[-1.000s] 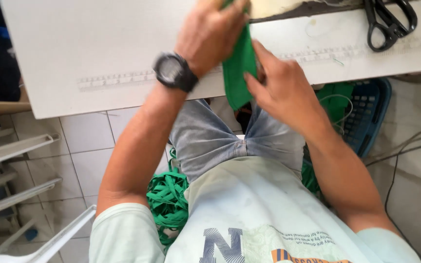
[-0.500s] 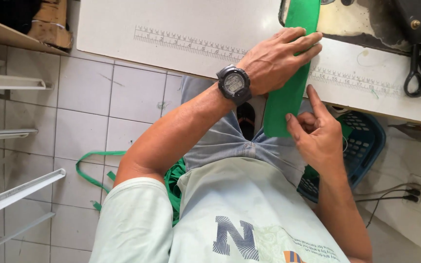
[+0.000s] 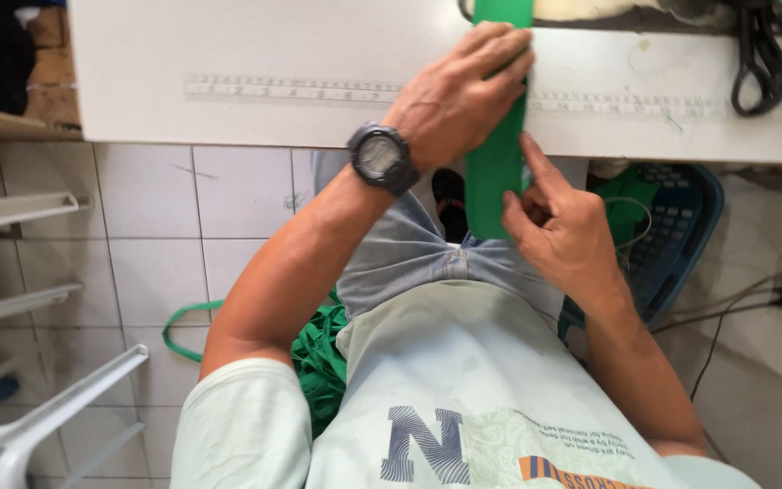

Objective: The person is using an industrial sewing machine to process and sew green fabric strips.

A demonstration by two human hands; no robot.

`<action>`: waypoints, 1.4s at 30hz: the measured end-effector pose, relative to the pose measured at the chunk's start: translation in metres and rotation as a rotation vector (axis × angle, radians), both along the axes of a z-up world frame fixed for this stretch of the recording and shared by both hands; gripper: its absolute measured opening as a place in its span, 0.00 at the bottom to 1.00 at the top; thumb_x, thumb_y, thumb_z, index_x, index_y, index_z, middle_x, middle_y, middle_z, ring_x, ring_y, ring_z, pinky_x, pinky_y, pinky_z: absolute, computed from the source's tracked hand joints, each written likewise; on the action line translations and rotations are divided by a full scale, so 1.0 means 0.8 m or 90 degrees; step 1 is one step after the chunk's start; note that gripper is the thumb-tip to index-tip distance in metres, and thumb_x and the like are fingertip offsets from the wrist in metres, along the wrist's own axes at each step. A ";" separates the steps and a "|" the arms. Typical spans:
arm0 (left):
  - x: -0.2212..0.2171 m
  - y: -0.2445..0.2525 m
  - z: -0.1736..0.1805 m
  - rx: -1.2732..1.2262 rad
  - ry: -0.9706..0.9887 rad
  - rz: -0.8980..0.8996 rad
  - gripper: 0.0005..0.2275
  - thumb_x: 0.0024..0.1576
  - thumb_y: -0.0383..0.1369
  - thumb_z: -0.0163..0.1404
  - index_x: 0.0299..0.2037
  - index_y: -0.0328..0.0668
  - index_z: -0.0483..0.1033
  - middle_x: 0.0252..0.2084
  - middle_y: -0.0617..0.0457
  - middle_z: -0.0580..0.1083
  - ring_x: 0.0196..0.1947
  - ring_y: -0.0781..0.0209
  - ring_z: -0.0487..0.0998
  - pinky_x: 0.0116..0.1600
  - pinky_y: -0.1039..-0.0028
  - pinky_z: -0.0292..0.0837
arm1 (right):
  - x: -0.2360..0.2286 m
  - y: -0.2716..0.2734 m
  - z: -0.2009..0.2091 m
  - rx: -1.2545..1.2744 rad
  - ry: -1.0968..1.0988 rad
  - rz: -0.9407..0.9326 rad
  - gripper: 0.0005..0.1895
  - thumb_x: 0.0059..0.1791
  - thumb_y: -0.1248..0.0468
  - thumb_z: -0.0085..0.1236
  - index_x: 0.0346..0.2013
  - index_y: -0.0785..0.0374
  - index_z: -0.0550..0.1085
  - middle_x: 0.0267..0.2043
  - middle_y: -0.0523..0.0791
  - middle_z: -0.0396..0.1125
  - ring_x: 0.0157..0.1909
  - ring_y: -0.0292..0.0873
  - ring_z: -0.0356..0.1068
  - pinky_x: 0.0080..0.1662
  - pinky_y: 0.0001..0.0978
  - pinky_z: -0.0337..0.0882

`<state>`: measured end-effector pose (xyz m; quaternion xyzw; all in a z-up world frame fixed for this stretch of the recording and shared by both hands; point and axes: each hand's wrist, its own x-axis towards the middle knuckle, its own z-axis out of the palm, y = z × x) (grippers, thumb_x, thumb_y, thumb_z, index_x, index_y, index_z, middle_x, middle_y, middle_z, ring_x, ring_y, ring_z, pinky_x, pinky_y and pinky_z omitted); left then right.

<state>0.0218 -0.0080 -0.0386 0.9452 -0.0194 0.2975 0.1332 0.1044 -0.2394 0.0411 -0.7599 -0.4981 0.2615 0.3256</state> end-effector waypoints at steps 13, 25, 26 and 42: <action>-0.020 0.005 0.031 -0.097 0.049 -0.015 0.12 0.78 0.25 0.52 0.67 0.25 0.74 0.73 0.36 0.66 0.73 0.30 0.70 0.78 0.43 0.75 | 0.010 -0.007 -0.031 0.054 -0.130 0.083 0.38 0.57 0.73 0.59 0.83 0.67 0.61 0.24 0.42 0.60 0.23 0.45 0.61 0.33 0.46 0.67; -0.019 0.003 0.059 -0.134 0.022 -0.034 0.11 0.75 0.23 0.50 0.64 0.21 0.76 0.65 0.33 0.75 0.67 0.31 0.75 0.74 0.45 0.75 | 0.006 -0.008 -0.035 0.033 -0.188 0.083 0.37 0.57 0.72 0.58 0.83 0.68 0.62 0.22 0.43 0.56 0.22 0.46 0.56 0.28 0.49 0.60; -0.018 0.003 0.062 -0.145 0.014 -0.038 0.11 0.74 0.21 0.49 0.62 0.20 0.77 0.64 0.33 0.76 0.65 0.31 0.76 0.73 0.45 0.75 | 0.006 -0.008 -0.036 0.032 -0.202 0.079 0.37 0.57 0.71 0.59 0.83 0.67 0.62 0.22 0.44 0.57 0.22 0.48 0.57 0.28 0.50 0.61; -0.020 -0.003 0.048 -0.080 0.057 0.023 0.16 0.77 0.34 0.59 0.64 0.24 0.78 0.69 0.39 0.70 0.70 0.36 0.71 0.74 0.44 0.76 | 0.004 -0.016 -0.050 0.032 -0.250 0.093 0.39 0.60 0.72 0.59 0.84 0.68 0.56 0.27 0.46 0.61 0.25 0.50 0.60 0.29 0.53 0.61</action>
